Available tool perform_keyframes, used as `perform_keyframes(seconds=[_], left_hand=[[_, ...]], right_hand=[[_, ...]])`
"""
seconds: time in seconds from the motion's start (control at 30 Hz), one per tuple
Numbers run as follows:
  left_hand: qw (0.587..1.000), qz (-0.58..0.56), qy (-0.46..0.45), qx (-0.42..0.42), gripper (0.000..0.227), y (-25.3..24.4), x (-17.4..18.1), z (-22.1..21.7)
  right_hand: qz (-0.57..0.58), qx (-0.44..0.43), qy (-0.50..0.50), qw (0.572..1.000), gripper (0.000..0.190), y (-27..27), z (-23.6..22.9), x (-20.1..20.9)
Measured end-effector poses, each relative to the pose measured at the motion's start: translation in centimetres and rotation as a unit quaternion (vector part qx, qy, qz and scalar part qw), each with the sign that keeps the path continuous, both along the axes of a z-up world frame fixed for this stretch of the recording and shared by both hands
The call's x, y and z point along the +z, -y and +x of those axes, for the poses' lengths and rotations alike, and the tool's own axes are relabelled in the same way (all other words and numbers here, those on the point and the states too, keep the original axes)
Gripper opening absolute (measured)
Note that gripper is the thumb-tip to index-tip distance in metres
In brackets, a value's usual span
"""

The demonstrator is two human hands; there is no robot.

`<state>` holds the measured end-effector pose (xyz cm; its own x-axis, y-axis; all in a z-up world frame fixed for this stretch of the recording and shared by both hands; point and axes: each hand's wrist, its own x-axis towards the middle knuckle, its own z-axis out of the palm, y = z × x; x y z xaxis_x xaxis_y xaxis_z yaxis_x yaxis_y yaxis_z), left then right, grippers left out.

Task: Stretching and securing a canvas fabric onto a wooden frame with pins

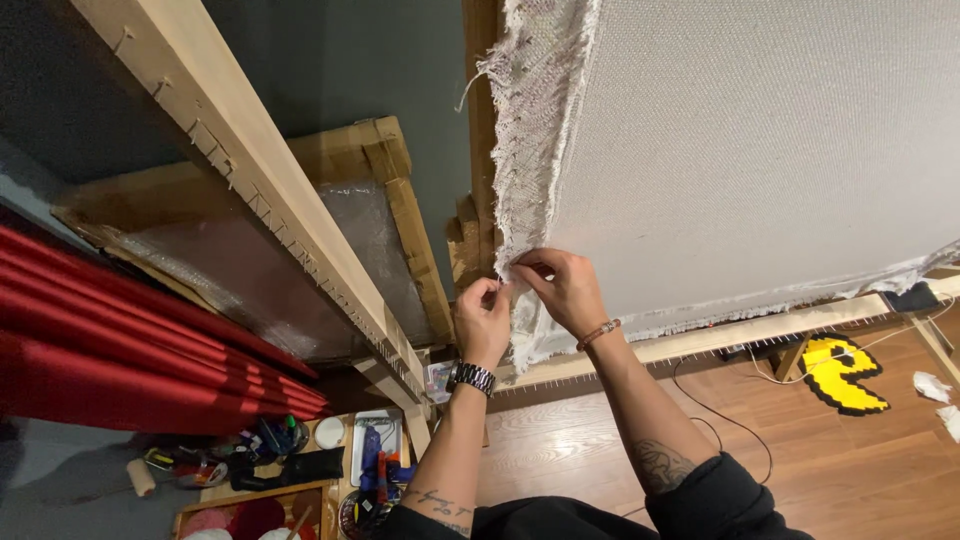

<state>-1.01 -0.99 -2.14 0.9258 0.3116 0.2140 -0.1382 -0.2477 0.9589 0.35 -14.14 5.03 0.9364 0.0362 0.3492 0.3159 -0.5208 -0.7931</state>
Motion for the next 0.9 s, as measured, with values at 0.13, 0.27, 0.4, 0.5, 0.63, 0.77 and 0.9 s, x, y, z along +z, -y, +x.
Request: perform_keyframes(seconds=[0.13, 0.27, 0.4, 0.5, 0.63, 0.77, 0.9], left_hand=[[0.999, -0.027, -0.010, -0.016, 0.016, -0.2, -1.2, 0.7], [0.999, -0.038, -0.004, -0.021, 0.014, -0.6, -2.4, 1.7], [0.999, -0.016, -0.045, -0.010, 0.012, -1.2, -0.9, 1.5], [0.999, -0.014, -0.050, -0.005, 0.008, -1.5, -0.6, 1.8], [0.998, 0.033, -0.052, 0.010, 0.008, -1.7, -1.8, 2.7], [0.994, 0.053, -0.092, 0.016, 0.012, -1.8, -1.0, 2.5], [0.994, 0.045, -0.102, 0.016, 0.015, -1.5, 2.3, 0.6]], right_hand=[[0.008, -0.007, -0.002, 1.000, 0.013, 0.0, 0.0, 0.1], [0.010, 0.000, 0.005, 1.000, 0.012, 0.0, 0.1, -0.3], [-0.018, 0.010, 0.036, 0.999, 0.008, 0.1, -0.5, 0.1], [-0.041, 0.020, 0.055, 0.997, 0.008, 0.7, 0.0, -1.1], [-0.044, 0.018, 0.068, 0.997, 0.007, 0.7, 0.8, -2.2], [-0.057, -0.004, 0.084, 0.995, 0.008, 0.5, 1.3, -2.9], [-0.063, -0.002, 0.095, 0.993, 0.008, 0.5, 1.4, -2.6]])
